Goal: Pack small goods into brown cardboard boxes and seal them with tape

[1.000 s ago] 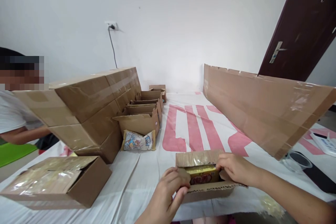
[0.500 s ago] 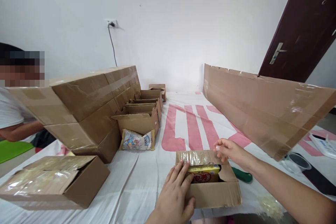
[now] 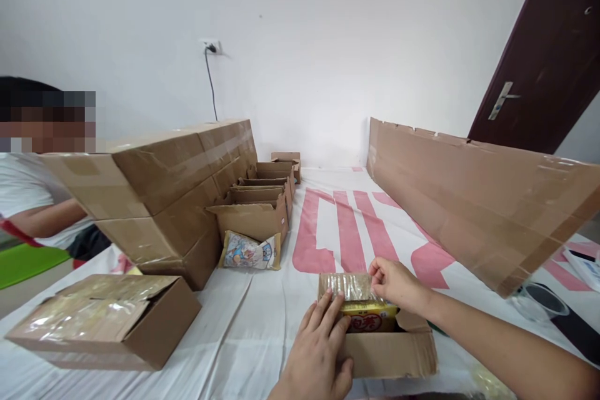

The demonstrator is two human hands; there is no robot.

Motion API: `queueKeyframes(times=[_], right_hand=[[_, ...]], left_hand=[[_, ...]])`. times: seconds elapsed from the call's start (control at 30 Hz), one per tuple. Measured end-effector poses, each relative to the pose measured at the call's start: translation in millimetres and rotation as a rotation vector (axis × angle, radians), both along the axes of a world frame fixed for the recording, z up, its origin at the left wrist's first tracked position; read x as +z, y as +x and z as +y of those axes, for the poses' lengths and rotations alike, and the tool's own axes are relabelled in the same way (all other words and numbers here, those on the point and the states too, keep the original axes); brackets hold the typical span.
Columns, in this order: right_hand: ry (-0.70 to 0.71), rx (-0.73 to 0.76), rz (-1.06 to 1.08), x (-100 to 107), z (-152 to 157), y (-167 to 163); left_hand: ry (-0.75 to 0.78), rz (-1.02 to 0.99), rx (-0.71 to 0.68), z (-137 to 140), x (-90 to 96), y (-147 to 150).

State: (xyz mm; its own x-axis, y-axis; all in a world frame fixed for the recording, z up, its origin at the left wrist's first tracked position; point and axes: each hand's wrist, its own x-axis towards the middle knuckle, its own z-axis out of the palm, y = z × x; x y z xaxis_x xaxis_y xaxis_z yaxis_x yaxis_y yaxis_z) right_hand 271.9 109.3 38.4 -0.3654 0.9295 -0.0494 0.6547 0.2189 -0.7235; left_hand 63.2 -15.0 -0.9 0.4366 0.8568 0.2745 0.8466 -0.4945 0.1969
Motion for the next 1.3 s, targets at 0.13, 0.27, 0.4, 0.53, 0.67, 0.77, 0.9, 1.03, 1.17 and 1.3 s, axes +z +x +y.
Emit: queueKeyframes(times=[0.13, 0.27, 0.4, 0.53, 0.67, 0.77, 0.9, 1.03, 1.17, 1.3], right_hand=[[0.125, 0.011, -0.026, 1.4, -12.8, -8.6], [0.286, 0.092, 0.004, -3.3, -25.0, -10.9], [0.224, 0.225, 0.122, -6.4, -36.6, -2.0], [0.232, 0.27, 0.195, 2.7, -40.5, 9.4], [0.245, 0.126, 0.296, 19.0, -27.3, 26.4], [0.198, -0.01, 0.337, 22.6, -17.7, 53.6], [0.142, -0.195, 0.368, 8.0, -19.0, 109.3], [0.06, -0.314, 0.31, -17.3, -39.6, 166.5], [-0.045, -0.394, 0.161, -46.4, -72.2, 200.1], [-0.111, -0.466, 0.064, -77.1, -92.7, 208.3]], left_hand=[[0.057, 0.031, -0.003, 1.6, -4.7, 0.7], [0.117, 0.065, 0.048, 3.1, -9.7, 3.4], [0.141, 0.091, 0.092, 5.0, -13.3, 6.0], [0.182, 0.107, 0.115, 5.6, -15.8, 7.4], [0.272, 0.131, 0.121, 3.2, -18.4, 7.0], [0.368, 0.142, 0.12, 1.4, -19.6, 5.5], [0.447, 0.154, 0.122, 2.4, -19.8, 3.3], [0.439, 0.185, 0.089, 4.6, -20.3, 1.4], [0.455, 0.188, 0.079, 7.4, -24.4, -0.8], [0.479, 0.168, 0.065, 11.7, -29.3, -3.0]])
